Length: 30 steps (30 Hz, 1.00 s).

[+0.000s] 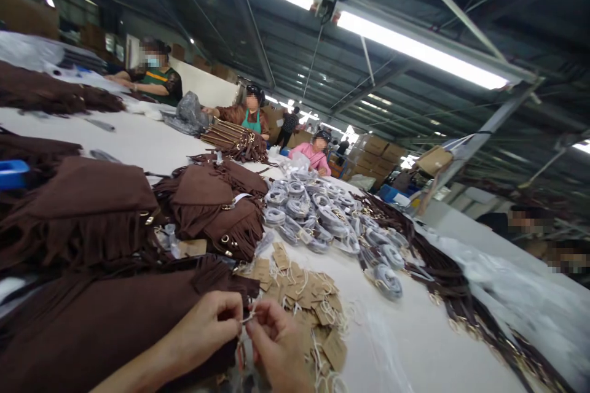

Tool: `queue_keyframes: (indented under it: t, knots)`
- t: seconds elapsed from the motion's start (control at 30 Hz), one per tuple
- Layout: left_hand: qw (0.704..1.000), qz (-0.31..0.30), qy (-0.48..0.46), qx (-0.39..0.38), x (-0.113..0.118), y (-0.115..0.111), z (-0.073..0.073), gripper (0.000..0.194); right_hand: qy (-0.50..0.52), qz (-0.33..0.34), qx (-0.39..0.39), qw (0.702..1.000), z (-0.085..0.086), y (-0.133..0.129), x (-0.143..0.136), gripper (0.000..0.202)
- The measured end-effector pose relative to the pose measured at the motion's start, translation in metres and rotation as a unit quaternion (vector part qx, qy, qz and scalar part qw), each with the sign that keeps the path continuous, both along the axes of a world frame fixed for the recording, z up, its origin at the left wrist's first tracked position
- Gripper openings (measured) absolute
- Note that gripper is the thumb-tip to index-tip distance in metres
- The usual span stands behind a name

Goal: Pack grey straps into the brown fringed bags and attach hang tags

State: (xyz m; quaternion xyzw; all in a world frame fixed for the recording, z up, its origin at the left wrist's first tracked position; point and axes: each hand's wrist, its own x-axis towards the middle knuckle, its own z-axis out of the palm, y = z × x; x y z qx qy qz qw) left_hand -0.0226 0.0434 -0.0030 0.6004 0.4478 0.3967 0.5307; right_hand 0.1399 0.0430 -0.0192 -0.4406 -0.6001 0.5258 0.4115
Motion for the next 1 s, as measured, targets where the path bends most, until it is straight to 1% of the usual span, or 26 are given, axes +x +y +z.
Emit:
queue_keyframes:
  t: [0.1, 0.17, 0.27, 0.37, 0.4, 0.47, 0.53, 0.6, 0.67, 0.73, 0.8, 0.83, 0.9, 0.97, 1.0]
  knots:
    - [0.985, -0.056, -0.145, -0.072, -0.002, 0.002, 0.005, 0.009, -0.001, 0.047, -0.019, 0.999, 0.005, -0.003, 0.001, 0.038]
    - [0.975, -0.066, -0.187, -0.099, -0.005, 0.002, 0.009, 0.009, -0.025, 0.090, -0.020, 0.995, 0.012, -0.005, 0.003, 0.032]
    - [0.964, -0.063, -0.222, -0.130, -0.010, 0.001, 0.013, 0.012, -0.081, 0.128, 0.009, 0.988, 0.022, -0.004, 0.013, 0.027]
    - [0.955, -0.062, -0.250, -0.150, -0.013, 0.002, 0.010, 0.016, -0.151, 0.153, 0.041, 0.976, 0.030, -0.001, 0.027, 0.025]
    - [0.952, -0.063, -0.258, -0.153, -0.014, 0.002, 0.009, 0.016, -0.191, 0.157, 0.045, 0.968, 0.032, -0.002, 0.032, 0.028]
    - [0.947, -0.067, -0.273, -0.157, -0.015, 0.003, 0.006, 0.016, -0.277, 0.162, 0.040, 0.946, 0.036, -0.005, 0.038, 0.044]
    - [0.942, -0.068, -0.284, -0.164, -0.016, 0.004, 0.005, 0.015, -0.338, 0.173, 0.030, 0.925, 0.040, -0.011, 0.040, 0.059]
    - [0.941, -0.067, -0.284, -0.173, -0.016, 0.004, 0.006, 0.015, -0.365, 0.189, 0.027, 0.911, 0.044, -0.018, 0.038, 0.062]
    - [0.943, -0.065, -0.277, -0.175, -0.016, 0.003, 0.009, 0.014, -0.381, 0.189, 0.038, 0.905, 0.044, -0.022, 0.036, 0.056]
    - [0.948, -0.062, -0.258, -0.176, -0.016, 0.002, 0.014, 0.014, -0.385, 0.172, 0.058, 0.905, 0.040, -0.022, 0.036, 0.039]
    - [0.953, -0.061, -0.238, -0.177, -0.015, 0.000, 0.017, 0.012, -0.379, 0.152, 0.081, 0.909, 0.031, -0.017, 0.039, 0.012]
    - [0.956, -0.061, -0.224, -0.179, -0.014, -0.001, 0.019, 0.012, -0.364, 0.144, 0.085, 0.916, 0.025, -0.014, 0.042, 0.005]
    - [0.964, -0.060, -0.189, -0.176, -0.014, -0.004, 0.021, 0.014, -0.306, 0.139, 0.049, 0.940, 0.015, -0.008, 0.046, 0.015]
    - [0.973, -0.063, -0.148, -0.166, -0.013, -0.006, 0.022, 0.021, -0.238, 0.137, -0.026, 0.961, 0.008, -0.005, 0.047, 0.014]
    - [0.976, -0.069, -0.131, -0.159, -0.013, -0.007, 0.022, 0.024, -0.210, 0.137, -0.057, 0.966, 0.007, -0.004, 0.046, 0.012]
